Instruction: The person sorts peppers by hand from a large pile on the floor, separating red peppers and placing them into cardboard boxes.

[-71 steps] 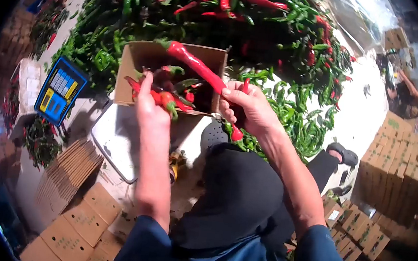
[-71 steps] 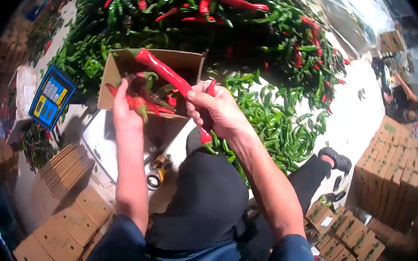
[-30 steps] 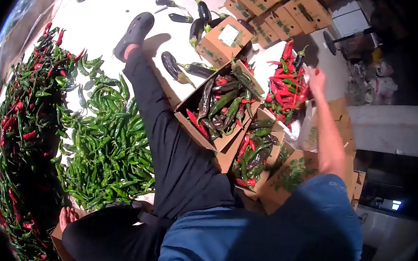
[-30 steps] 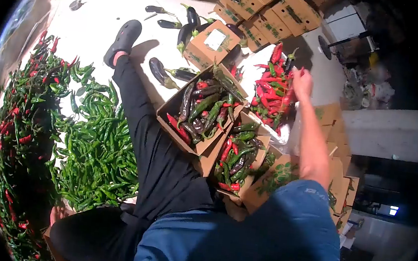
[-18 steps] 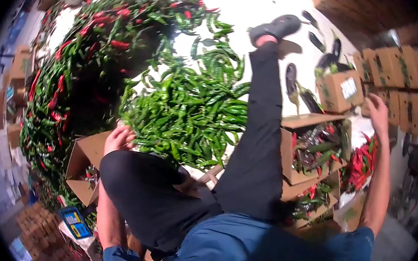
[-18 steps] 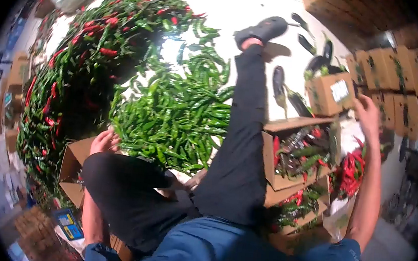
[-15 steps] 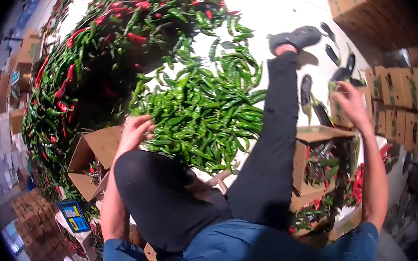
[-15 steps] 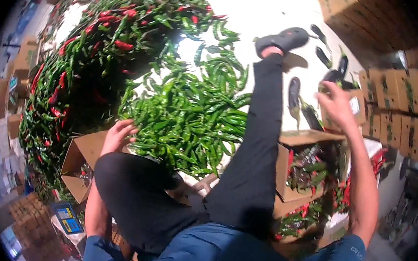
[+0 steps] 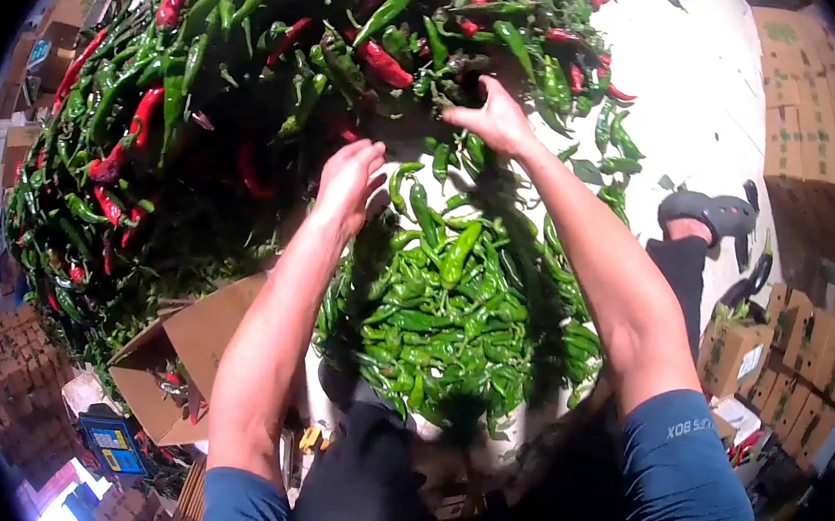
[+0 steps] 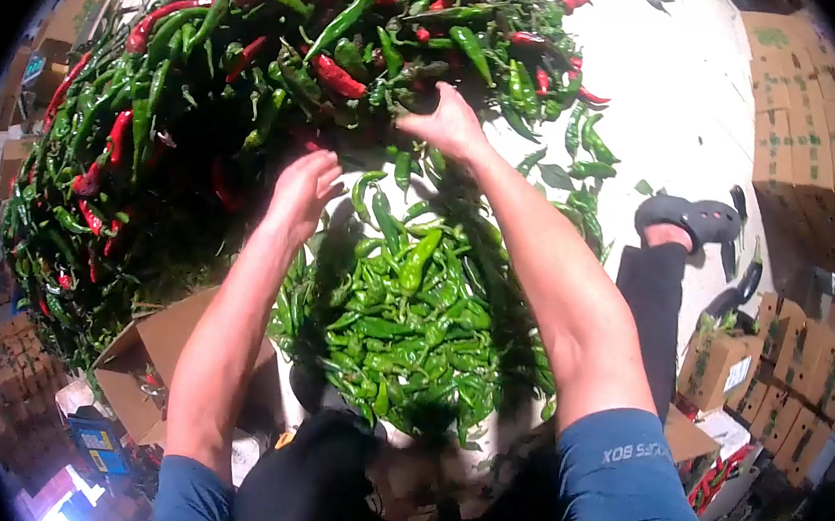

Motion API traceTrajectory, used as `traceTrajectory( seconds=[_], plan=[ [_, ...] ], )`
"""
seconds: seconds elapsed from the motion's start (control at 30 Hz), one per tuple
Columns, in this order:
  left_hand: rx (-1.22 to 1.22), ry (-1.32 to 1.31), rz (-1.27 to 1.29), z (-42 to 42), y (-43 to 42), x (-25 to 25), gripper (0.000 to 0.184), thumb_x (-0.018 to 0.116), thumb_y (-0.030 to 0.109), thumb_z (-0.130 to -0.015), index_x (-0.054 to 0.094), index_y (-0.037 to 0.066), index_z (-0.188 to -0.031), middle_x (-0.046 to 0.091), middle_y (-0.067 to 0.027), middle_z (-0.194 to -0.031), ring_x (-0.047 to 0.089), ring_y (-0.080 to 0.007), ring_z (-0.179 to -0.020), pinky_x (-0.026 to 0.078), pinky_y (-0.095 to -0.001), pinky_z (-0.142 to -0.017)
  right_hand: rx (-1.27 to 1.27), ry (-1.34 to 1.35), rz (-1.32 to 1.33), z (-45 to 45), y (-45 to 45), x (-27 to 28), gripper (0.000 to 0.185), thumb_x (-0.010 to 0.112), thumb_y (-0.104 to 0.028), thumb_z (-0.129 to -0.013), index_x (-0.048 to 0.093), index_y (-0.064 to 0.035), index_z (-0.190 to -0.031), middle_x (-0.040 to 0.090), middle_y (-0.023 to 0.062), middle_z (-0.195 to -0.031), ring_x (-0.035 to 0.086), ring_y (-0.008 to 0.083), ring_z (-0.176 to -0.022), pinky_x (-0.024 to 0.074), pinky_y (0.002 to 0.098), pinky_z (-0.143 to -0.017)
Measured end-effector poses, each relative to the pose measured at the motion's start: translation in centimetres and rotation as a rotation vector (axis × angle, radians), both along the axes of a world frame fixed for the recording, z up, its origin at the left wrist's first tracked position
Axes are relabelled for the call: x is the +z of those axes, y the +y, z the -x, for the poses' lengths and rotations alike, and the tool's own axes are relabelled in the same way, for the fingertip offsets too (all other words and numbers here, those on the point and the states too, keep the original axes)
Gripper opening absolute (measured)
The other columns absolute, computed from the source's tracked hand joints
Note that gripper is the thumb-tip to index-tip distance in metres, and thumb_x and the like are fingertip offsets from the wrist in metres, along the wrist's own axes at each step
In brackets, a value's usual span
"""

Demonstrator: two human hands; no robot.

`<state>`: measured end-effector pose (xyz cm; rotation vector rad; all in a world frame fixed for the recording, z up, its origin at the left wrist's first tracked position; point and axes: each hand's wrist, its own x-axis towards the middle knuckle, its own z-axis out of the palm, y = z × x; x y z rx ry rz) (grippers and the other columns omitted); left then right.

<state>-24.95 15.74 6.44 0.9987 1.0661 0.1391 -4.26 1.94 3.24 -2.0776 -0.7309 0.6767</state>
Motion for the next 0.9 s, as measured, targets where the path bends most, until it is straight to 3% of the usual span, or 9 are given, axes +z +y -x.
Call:
traceTrajectory(
  seconds=[0.1, 0.17, 0.23, 0.27, 0.33, 0.5, 0.63, 0.77, 0.9],
  plan=[
    [0.018, -0.050, 0.072, -3.4, 2.0, -2.4, 0.028, 0.063, 0.010, -0.093, 0.058, -0.001, -0.118, 0.063, -0.0104, -0.111, 0.062, -0.0190, -0.100, 0.050, -0.0344, -0.091, -0.110, 0.195, -0.058, -0.1, 3.6, -0.6, 0.083, 0.082, -0.049, -0.071, 0.055, 0.0064, -0.127, 0.064, 0.0165, -0.119, 0.060, 0.0222, -0.108, 0.0457, 0.0345, -0.097],
    [-0.087, 0.004, 0.046, -5.9, 2.2, -5.7, 0.006, 0.064, 0.007, -0.088, 0.059, 0.004, -0.091, 0.063, -0.0048, -0.090, 0.058, -0.0142, -0.080, 0.049, -0.0281, -0.074, -0.052, 0.367, -0.355, 0.0, 4.2, -2.3, 0.070, 0.076, -0.052, -0.078, 0.063, 0.0048, -0.116, 0.069, 0.0088, -0.104, 0.063, 0.0173, -0.094, 0.0484, 0.0332, -0.081],
    [-0.073, 0.138, -0.050, -8.0, 1.5, -7.2, 0.017, 0.068, 0.009, -0.083, 0.062, 0.000, -0.096, 0.060, -0.0061, -0.089, 0.055, -0.0159, -0.083, 0.047, -0.0302, -0.071, -0.202, 0.720, -0.281, -1.4, 3.6, -1.3, 0.061, 0.074, -0.052, -0.080, 0.067, 0.0009, -0.108, 0.069, 0.0061, -0.101, 0.061, 0.0123, -0.082, 0.0453, 0.0295, -0.069],
    [-0.087, 0.081, 0.025, -8.4, 1.1, -7.6, 0.018, 0.068, 0.010, -0.082, 0.064, 0.000, -0.097, 0.062, -0.0070, -0.091, 0.056, -0.0168, -0.085, 0.047, -0.0311, -0.074, -0.168, 0.661, -0.163, -2.4, 3.4, -2.5, 0.051, 0.074, -0.051, -0.080, 0.071, -0.0041, -0.100, 0.069, 0.0052, -0.096, 0.058, 0.0084, -0.076, 0.0397, 0.0272, -0.061],
    [-0.060, -0.017, 0.028, -8.8, -0.2, -8.3, 0.019, 0.067, 0.009, -0.082, 0.068, 0.006, -0.100, 0.067, -0.0030, -0.090, 0.058, -0.0135, -0.079, 0.047, -0.0268, -0.066, -0.133, 0.466, -0.100, -2.2, 4.0, -2.7, 0.044, 0.075, -0.041, -0.080, 0.072, -0.0012, -0.099, 0.070, 0.0081, -0.096, 0.062, 0.0129, -0.082, 0.0465, 0.0299, -0.070],
    [0.021, -0.039, 0.085, -8.8, 0.4, -9.1, 0.019, 0.069, 0.017, -0.089, 0.069, 0.003, -0.101, 0.070, -0.0094, -0.093, 0.068, -0.0207, -0.077, 0.055, -0.0365, -0.067, -0.184, 0.266, -0.295, -1.6, 5.9, -6.8, 0.045, 0.077, -0.021, -0.072, 0.064, 0.0015, -0.109, 0.067, 0.0115, -0.107, 0.063, 0.0227, -0.096, 0.0512, 0.0360, -0.086],
    [0.051, -0.114, 0.126, -7.1, -1.7, -9.3, 0.011, 0.066, 0.010, -0.090, 0.067, 0.006, -0.099, 0.067, -0.0046, -0.080, 0.062, -0.0166, -0.065, 0.050, -0.0326, -0.056, -0.004, 0.285, -0.019, 1.4, 3.2, -8.0, 0.042, 0.071, -0.030, -0.078, 0.068, -0.0020, -0.110, 0.071, 0.0198, -0.103, 0.068, 0.0319, -0.098, 0.0520, 0.0393, -0.087],
    [-0.055, -0.213, 0.209, 0.0, -6.0, -6.6, 0.028, 0.063, 0.006, -0.093, 0.061, 0.005, -0.122, 0.069, -0.0042, -0.093, 0.063, -0.0127, -0.074, 0.050, -0.0270, -0.061, -0.040, 0.587, -0.348, 6.7, -3.4, -3.7, 0.043, 0.071, -0.011, -0.083, 0.061, -0.0028, -0.123, 0.068, 0.0093, -0.113, 0.062, 0.0192, -0.104, 0.0491, 0.0359, -0.092],
    [0.023, -0.223, 0.315, 7.1, -10.3, -2.5, 0.053, 0.059, -0.005, -0.091, 0.047, 0.001, -0.142, 0.067, -0.0093, -0.115, 0.068, -0.0162, -0.091, 0.055, -0.0280, -0.082, 0.038, 0.750, -0.066, 10.5, -10.1, 0.6, 0.044, 0.078, -0.014, -0.080, 0.064, -0.0037, -0.121, 0.068, 0.0030, -0.102, 0.061, 0.0116, -0.092, 0.0475, 0.0276, -0.089]
  ],
)
